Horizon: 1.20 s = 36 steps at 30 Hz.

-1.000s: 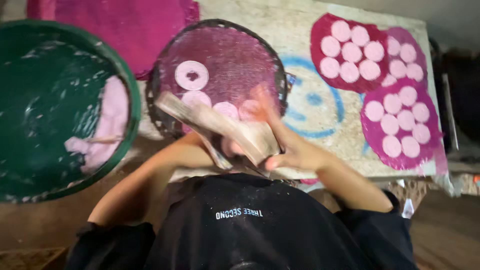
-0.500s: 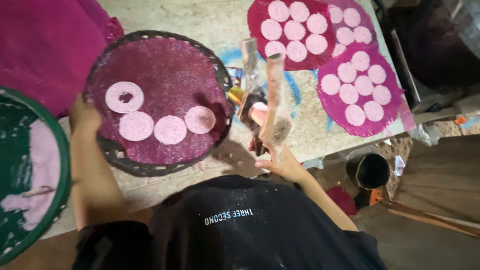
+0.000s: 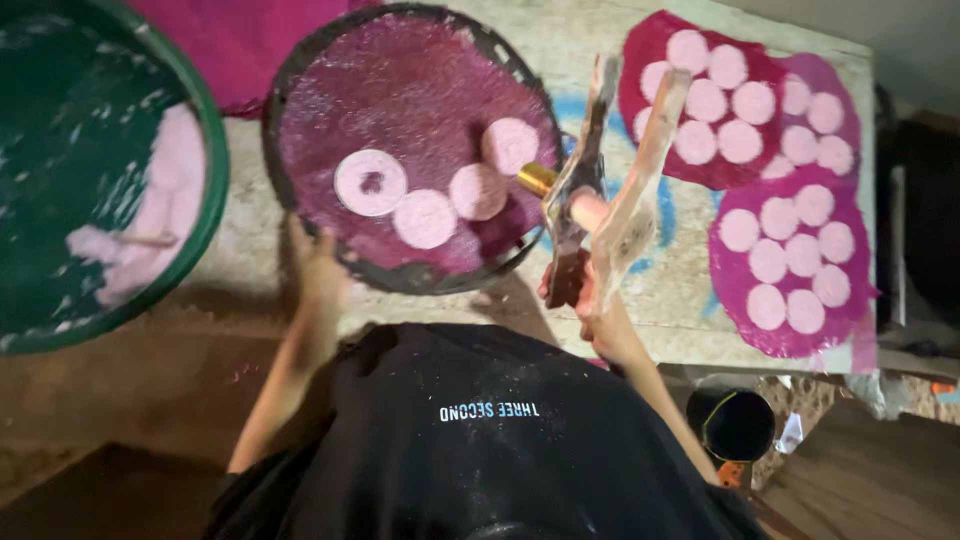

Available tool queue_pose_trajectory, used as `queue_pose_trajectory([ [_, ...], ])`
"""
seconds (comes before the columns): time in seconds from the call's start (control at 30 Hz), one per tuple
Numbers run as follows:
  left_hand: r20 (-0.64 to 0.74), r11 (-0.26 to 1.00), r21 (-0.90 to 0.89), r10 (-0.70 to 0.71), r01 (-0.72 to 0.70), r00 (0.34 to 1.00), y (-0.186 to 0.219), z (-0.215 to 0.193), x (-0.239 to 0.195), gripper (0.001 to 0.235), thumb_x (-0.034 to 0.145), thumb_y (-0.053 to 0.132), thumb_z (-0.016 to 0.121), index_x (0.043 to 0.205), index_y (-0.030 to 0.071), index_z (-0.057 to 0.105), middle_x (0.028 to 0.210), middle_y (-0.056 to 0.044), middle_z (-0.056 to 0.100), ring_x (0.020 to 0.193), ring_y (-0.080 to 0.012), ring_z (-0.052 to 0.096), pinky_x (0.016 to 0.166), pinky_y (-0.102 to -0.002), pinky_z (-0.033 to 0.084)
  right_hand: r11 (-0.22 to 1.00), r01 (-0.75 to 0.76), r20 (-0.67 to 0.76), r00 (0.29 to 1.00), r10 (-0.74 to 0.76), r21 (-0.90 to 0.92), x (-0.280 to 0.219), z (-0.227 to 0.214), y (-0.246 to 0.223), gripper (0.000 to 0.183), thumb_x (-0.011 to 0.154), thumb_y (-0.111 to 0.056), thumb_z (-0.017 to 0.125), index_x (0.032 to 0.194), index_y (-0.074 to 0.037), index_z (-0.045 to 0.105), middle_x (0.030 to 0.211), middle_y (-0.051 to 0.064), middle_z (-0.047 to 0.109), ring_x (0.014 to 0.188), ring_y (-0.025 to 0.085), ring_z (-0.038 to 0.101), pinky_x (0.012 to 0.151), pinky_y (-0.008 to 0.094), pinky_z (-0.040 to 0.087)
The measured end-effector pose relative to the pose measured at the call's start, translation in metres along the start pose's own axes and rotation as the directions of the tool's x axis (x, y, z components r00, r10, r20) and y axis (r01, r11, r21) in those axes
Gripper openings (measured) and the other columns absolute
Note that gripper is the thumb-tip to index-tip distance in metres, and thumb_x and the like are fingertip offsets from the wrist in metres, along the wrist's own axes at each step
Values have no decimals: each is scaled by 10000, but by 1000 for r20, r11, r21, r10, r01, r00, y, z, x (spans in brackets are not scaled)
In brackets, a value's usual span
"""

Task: The person scoops pink dough from a green basin, packs it into a handheld mold, and presses it onto a pink mat to form round discs. They repeat this process, arranging the finished discs on the mat.

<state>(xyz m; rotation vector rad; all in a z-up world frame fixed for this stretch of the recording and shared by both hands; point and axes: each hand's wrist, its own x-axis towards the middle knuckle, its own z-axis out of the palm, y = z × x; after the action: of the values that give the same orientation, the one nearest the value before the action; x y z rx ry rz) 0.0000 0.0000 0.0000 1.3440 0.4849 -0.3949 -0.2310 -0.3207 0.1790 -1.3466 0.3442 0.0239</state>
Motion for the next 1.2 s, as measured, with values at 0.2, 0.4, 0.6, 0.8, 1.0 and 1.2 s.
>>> queue_pose_trajectory([
  [0.2, 125, 777, 181, 590, -603, 797, 42, 14, -70, 877, 1030, 152, 604, 1650, 24, -5, 1706, -203, 3, 1573, -326, 207, 1276, -493, 268, 998, 0, 344, 939, 20, -59, 48, 23, -34, 1052, 832, -831, 589, 1462, -12, 389, 1153, 117, 602, 1012, 211, 607, 866, 355, 501],
  [0.4, 745, 659, -641, 408, 393, 529, 173, 49, -58, 863, 1080, 554, 579, 1655, -11, 270, 1618, -269, 400, 1514, -372, 376, 1275, -468, 273, 903, -427, 701, 634, 327, -35, 83, 60, -62, 1074, 878, -852, 512, 1433, 67, 469, 1159, 172, 638, 1029, 254, 635, 935, 397, 516],
  [0.6, 762, 763, -637, 602, 109, 241, 202, 92, -28, 835, 1009, 685, 482, 1643, 155, 357, 1492, -130, 484, 1489, -337, 421, 1241, -451, 396, 786, -599, 689, 505, 520, -155, 105, 67, -87, 958, 888, -749, 516, 1420, 45, 455, 1150, 194, 640, 1043, 280, 664, 964, 430, 537],
  [0.8, 565, 864, -34, 432, -503, 703, 162, 86, 70, 845, 965, 408, 674, 1618, -18, 347, 1527, -279, 497, 1387, -400, 463, 1183, -475, 412, 896, -376, 428, 788, 443, -235, 110, 27, -116, 997, 826, -767, 519, 1493, -36, 394, 1196, 201, 622, 990, 294, 650, 844, 463, 541],
  [1.0, 445, 930, 97, 277, -354, 852, 103, 37, 102, 659, 930, 232, 767, 1481, 25, 471, 1458, -126, 568, 1343, -240, 522, 1152, -400, 386, 983, -182, 349, 921, 171, -3, 75, 28, -104, 1036, 838, -795, 601, 1418, 57, 496, 1175, 214, 648, 1014, 324, 635, 888, 466, 508],
  [1.2, 349, 996, 6, 81, -89, 934, 70, 7, 88, 441, 1002, 334, 666, 1346, 62, 621, 1304, -52, 629, 1229, -189, 510, 1071, -404, 378, 988, -32, 192, 981, 2, 151, 43, 39, -64, 1151, 777, -889, 556, 1449, 41, 464, 1122, 191, 634, 1004, 303, 612, 897, 446, 469],
])
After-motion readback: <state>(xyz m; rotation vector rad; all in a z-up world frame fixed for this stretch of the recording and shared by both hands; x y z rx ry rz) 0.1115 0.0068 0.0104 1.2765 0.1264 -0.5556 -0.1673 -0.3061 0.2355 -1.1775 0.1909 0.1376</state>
